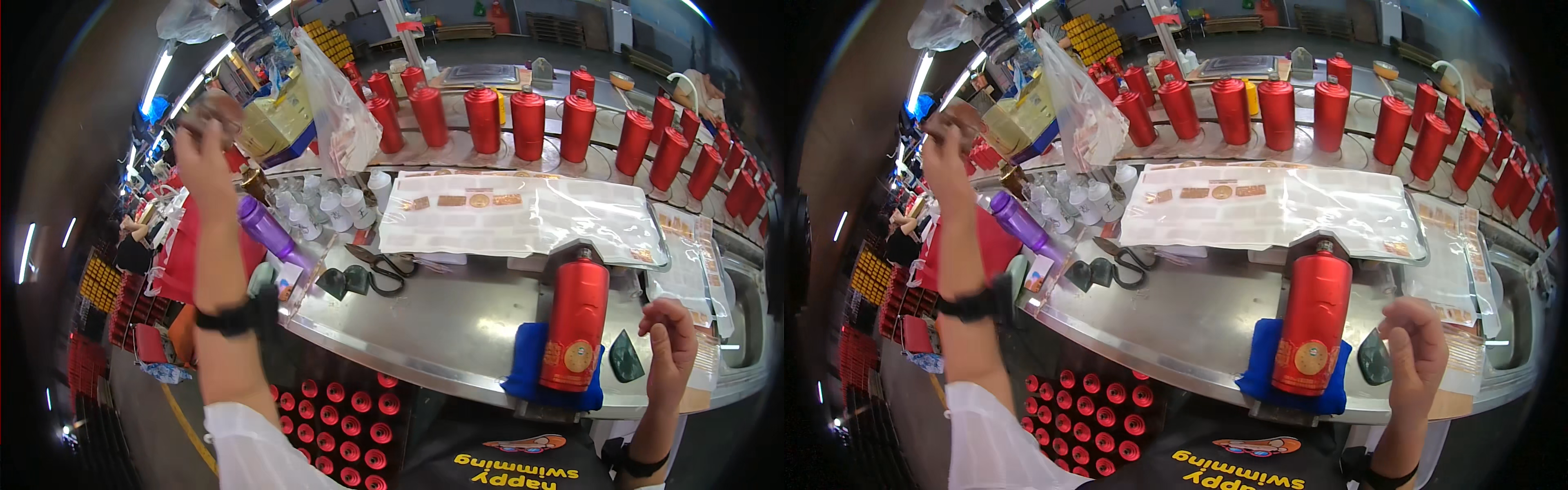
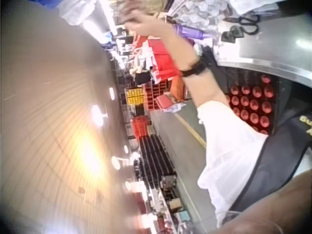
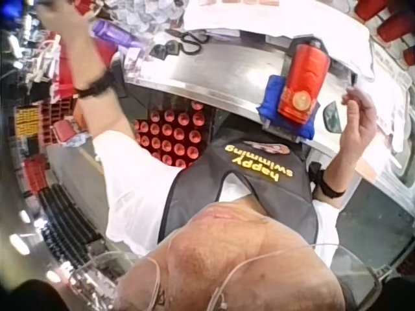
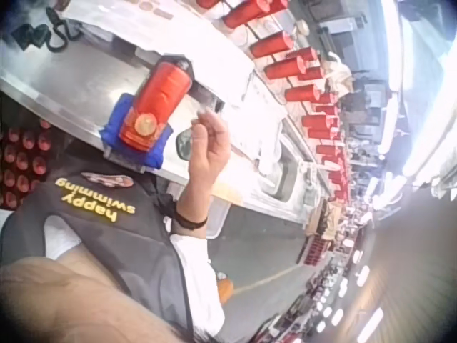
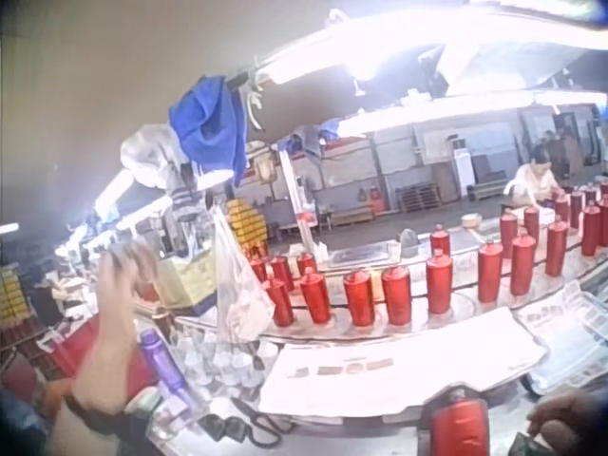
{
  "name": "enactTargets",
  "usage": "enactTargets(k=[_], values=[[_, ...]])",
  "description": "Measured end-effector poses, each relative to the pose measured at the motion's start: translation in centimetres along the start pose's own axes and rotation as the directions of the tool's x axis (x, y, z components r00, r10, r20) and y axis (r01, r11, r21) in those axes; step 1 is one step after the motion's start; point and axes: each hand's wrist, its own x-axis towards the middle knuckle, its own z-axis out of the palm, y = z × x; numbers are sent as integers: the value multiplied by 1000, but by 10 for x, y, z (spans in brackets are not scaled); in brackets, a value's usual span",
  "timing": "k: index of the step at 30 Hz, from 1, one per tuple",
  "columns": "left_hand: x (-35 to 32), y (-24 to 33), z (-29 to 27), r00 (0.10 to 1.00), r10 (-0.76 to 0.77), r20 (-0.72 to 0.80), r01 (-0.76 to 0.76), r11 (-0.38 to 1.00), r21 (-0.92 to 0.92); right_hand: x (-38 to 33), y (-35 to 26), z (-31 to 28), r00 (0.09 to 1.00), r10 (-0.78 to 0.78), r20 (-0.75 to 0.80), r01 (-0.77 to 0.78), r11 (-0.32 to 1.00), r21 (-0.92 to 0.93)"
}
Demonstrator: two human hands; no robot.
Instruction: Apply a decorative label to a red metal bottle and smooth it out.
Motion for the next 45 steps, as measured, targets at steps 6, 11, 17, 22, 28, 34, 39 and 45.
enactTargets(k=[6,11,17,22,28,34,39,45], values=[[141,-109,-9,965,-35,259,-114,835,538,-7,3,-1,998,37,-46,-38,999,-4],[135,-110,5,835,-319,449,72,871,486,-20,7,-15,991,92,-101,-100,992,-80],[47,-51,-10,763,366,532,-502,855,132,-17,42,-20,999,37,28,-24,931,-363],[-127,62,-15,746,-7,666,100,990,-102,-21,37,-2,957,278,85,-233,909,-346],[-298,146,35,372,88,924,527,800,-288,-31,38,5,826,493,274,-469,870,-153],[-353,182,55,370,141,918,265,931,-250,-31,43,0,752,578,318,-583,808,-91],[-360,183,62,422,161,892,175,951,-255,-34,47,2,804,517,295,-525,849,-57],[-368,171,62,415,197,888,101,960,-260,-34,48,4,833,481,274,-494,869,-25]])
